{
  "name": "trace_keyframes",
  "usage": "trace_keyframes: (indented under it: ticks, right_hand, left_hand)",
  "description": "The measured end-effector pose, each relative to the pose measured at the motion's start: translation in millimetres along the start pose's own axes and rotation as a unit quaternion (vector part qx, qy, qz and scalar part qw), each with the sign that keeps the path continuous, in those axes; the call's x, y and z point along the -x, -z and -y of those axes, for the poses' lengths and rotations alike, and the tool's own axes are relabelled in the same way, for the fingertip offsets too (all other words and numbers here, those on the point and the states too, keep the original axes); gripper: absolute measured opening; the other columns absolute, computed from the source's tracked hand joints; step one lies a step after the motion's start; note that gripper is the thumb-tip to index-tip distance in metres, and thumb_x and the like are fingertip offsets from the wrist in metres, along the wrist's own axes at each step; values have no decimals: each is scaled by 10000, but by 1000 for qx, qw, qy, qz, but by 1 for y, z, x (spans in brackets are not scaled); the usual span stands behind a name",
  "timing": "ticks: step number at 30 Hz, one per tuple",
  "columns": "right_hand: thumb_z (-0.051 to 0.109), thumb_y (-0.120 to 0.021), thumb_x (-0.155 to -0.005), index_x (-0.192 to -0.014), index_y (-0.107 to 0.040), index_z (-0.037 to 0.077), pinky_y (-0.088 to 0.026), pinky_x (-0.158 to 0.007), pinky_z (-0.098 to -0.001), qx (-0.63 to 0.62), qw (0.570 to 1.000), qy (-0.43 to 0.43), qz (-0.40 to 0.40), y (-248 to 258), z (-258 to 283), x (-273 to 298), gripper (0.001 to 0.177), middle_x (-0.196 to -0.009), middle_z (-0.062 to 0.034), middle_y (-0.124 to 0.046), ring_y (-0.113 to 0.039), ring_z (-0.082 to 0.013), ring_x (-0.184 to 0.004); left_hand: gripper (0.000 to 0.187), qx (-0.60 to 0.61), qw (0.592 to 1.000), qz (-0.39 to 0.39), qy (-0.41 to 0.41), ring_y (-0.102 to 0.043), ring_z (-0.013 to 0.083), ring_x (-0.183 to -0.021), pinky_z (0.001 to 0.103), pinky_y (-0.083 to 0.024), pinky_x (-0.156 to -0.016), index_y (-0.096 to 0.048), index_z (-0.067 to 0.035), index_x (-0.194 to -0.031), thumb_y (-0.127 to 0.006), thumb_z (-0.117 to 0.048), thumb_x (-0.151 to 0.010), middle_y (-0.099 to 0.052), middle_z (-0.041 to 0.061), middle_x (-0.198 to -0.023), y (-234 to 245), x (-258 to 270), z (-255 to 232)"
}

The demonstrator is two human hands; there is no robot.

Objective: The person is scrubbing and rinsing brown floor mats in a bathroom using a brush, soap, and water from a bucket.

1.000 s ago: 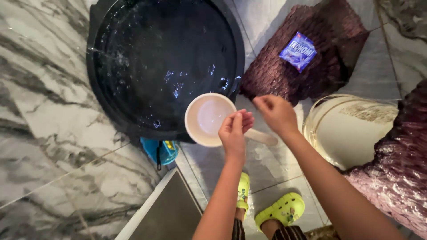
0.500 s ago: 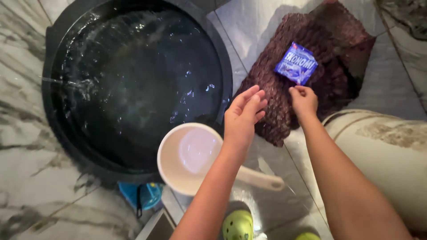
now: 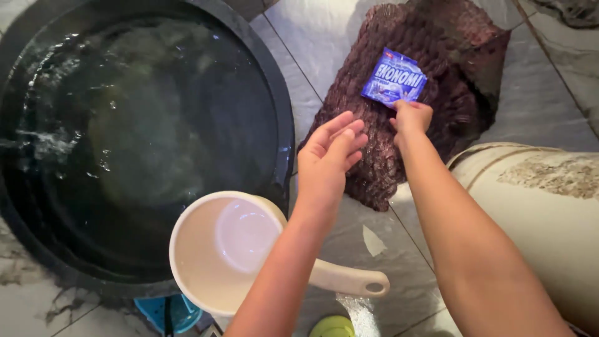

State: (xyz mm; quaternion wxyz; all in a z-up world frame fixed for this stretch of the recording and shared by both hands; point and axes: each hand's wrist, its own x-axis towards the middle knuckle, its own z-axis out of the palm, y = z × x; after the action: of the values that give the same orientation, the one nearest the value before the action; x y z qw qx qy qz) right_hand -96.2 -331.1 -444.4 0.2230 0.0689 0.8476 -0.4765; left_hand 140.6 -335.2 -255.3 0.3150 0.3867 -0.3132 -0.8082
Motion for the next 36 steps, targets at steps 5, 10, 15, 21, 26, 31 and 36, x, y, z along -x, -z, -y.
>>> trace_keyframes:
  ticks: [5, 10, 15, 21, 26, 31, 36]
  right_hand:
    - [68, -830, -791, -946, -616, 46, -615, -636, -432, -212, 965, -155, -14, -15, -10, -40, 266, -825, -62, -658, -657, -242, -710]
    - [-3, -722, -824, -875, -704, 1, -560, -532, -344, -177, 966, -187, 14, -22, -37, -67, 54, -771, -95, -697, -655, -187, -592]
    - [30, -623, -892, -866, -715, -5, -480, -472, -312, -153, 982, -110, -22, 1, -21, -16, 101, -748, -90, -711, -622, -183, -554]
    - [124, -732, -907, -883, -753, -4, -558, -699, -372, 35, 922, 373, -99, 58, 8, 97, 132, -804, -113, -736, -711, -236, -704]
    - [125, -702, -988, -1019, -712, -5, -537, -741, -314, -22, 921, 387, -42, 155, 89, 234, 134, -946, -102, -701, -652, -180, -808]
    - [100, -688, -975, -1095, -694, -2, -521, -689, -209, -159, 934, 311, 73, 285, 150, 298, 158, -928, -5, -689, -604, -34, -797]
    - [102, -728, -928, -1088, -745, -3, -469, -562, -191, -4, 976, 213, 38, 428, 139, 288, 192, -742, 20, -684, -574, -35, -648]
  left_hand:
    - [412, -13, 1000, -4, -4, -698, 157, -1073, 277, -544, -875, -600, -18, -1369, -585, -184, -992, -710, 111, -1273, -1, -2, -6]
    - [401, -9, 1000, -20, -16, -705, 163, -1062, 280, -548, -870, -605, -15, -1356, -580, -166, -986, -714, 115, -1265, -3, -7, -2]
    - [396, 30, 998, -57, -12, -709, 180, -1050, 292, -552, -852, -604, -9, -1345, -582, -160, -980, -719, 124, -1247, -11, 6, 1]
    - [414, 83, 988, -121, 44, -720, 205, -1057, 299, -558, -845, -589, -16, -1346, -606, -146, -953, -709, 136, -1266, -31, 54, -24]
    - [498, 10, 988, -144, 47, -686, 182, -1110, 300, -572, -875, -558, -38, -1400, -640, -154, -923, -664, 120, -1343, -49, 108, -35]
    - [697, -49, 977, -186, 94, -643, 143, -1112, 319, -552, -868, -435, -149, -1455, -760, -151, -839, -611, 67, -1338, -132, 164, -61]
    - [587, -27, 990, -41, 133, -695, 167, -867, 317, -586, -768, -549, -61, -1292, -834, -71, -779, -732, 88, -1057, -197, 215, -17]
